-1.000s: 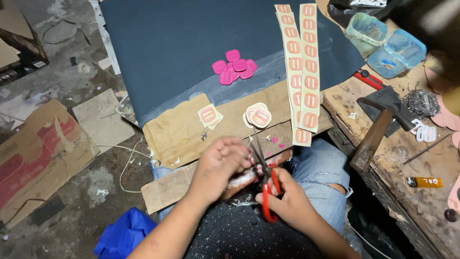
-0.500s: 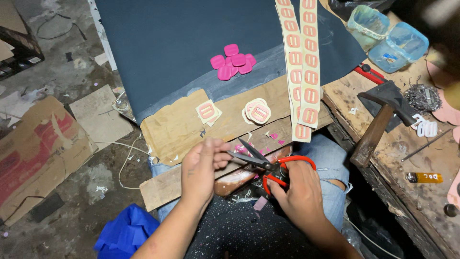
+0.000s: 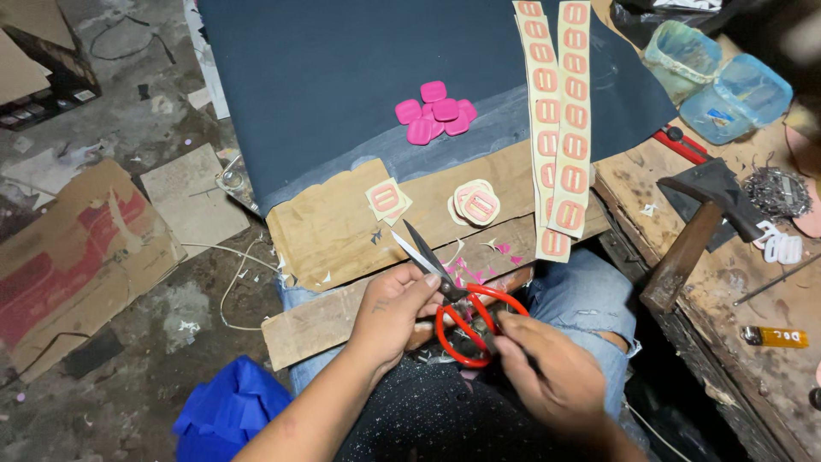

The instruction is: The person cuts small rectangular pieces from a sticker sheet using scissors, then places a pink foam piece on top of each cutout. They use a hammer to press the layers together on a wooden board, repeating the process for multiple units.

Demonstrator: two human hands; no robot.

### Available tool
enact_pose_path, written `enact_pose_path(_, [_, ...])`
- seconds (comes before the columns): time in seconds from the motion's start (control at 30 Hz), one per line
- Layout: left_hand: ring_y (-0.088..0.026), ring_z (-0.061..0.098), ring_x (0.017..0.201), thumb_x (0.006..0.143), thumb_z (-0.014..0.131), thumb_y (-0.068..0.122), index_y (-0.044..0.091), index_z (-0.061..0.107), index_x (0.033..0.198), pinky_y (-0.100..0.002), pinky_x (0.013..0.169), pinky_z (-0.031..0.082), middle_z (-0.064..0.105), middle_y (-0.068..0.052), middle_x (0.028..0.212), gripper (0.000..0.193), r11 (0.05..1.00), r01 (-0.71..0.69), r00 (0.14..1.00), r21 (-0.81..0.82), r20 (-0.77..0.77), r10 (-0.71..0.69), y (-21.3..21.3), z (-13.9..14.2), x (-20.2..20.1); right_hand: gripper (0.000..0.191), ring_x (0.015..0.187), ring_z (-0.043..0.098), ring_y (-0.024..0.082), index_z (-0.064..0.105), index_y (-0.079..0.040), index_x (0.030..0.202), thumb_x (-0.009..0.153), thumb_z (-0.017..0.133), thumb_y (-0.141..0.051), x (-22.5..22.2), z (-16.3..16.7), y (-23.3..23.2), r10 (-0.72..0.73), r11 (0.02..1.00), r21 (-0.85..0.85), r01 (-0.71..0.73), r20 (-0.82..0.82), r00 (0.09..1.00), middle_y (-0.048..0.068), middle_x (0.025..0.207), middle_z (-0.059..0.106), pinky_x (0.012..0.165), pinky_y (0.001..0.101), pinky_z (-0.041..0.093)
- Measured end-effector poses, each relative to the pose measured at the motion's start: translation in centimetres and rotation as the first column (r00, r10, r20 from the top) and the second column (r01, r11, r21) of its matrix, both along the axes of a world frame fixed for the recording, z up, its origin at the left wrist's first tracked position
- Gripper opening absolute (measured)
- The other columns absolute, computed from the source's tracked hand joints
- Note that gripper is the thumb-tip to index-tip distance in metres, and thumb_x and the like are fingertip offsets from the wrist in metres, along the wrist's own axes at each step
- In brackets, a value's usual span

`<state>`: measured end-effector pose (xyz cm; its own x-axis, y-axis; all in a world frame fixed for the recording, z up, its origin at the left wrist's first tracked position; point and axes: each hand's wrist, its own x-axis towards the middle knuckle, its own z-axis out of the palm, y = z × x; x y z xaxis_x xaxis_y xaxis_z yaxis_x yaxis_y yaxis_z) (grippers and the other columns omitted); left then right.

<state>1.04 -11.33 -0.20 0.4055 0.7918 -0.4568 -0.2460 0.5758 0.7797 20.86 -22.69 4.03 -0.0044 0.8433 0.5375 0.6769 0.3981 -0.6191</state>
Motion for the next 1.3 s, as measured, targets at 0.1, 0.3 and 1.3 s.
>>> enact_pose_path(0.1, [-0.009, 0.064, 0.074, 0.099, 0.064, 0.015, 0.003, 0.066, 0.095, -0.023, 0.069, 0.053, 0.072, -0.004, 0.085, 0.013, 0.997, 0.021, 0.998, 0.074, 0.062, -0.026, 0.2, -0.4, -0.7, 0.02, 0.089, 0.072, 0.017, 0.064, 0.0, 0.116, 0.098, 0.068, -0.005, 1.1, -0.7, -0.1, -0.244, 0.97, -0.059, 0.236, -0.241, 0.939, 0.011, 0.108, 0.072, 0.081, 0.0298, 0.059])
enact_pose_path(0.3, [-0.008, 0.062, 0.079, 0.1, 0.064, 0.015, 0.004, 0.067, 0.099, -0.024, 0.075, 0.053, 0.07, -0.002, 0.088, 0.012, 0.986, 0.143, 0.967, 0.09, 0.198, -0.159, -0.2, -0.6, -0.4, 0.05, 0.089, 0.072, 0.023, 0.06, 0.006, 0.126, 0.091, 0.071, -0.027, 2.4, -3.7, 1.7, -0.342, 0.499, -0.445, -0.743, -0.889, 0.304, 0.018, 0.107, 0.072, 0.081, 0.0366, 0.06])
enact_pose_path(1.3, [-0.014, 0.067, 0.076, 0.091, 0.071, 0.013, 0.002, 0.065, 0.105, -0.028, 0.067, 0.053, 0.073, -0.006, 0.088, 0.019, 0.824, -0.162, 0.851, 0.543, -0.345, 0.395, 9.5, -1.1, -1.8, 0.045, 0.071, 0.059, 0.019, 0.052, 0.003, 0.131, 0.103, 0.059, -0.033, 1.2, -10.0, 0.7, -0.114, 0.585, -0.3, -0.754, -0.95, 0.29, 0.01, 0.095, 0.06, 0.077, 0.0384, 0.059])
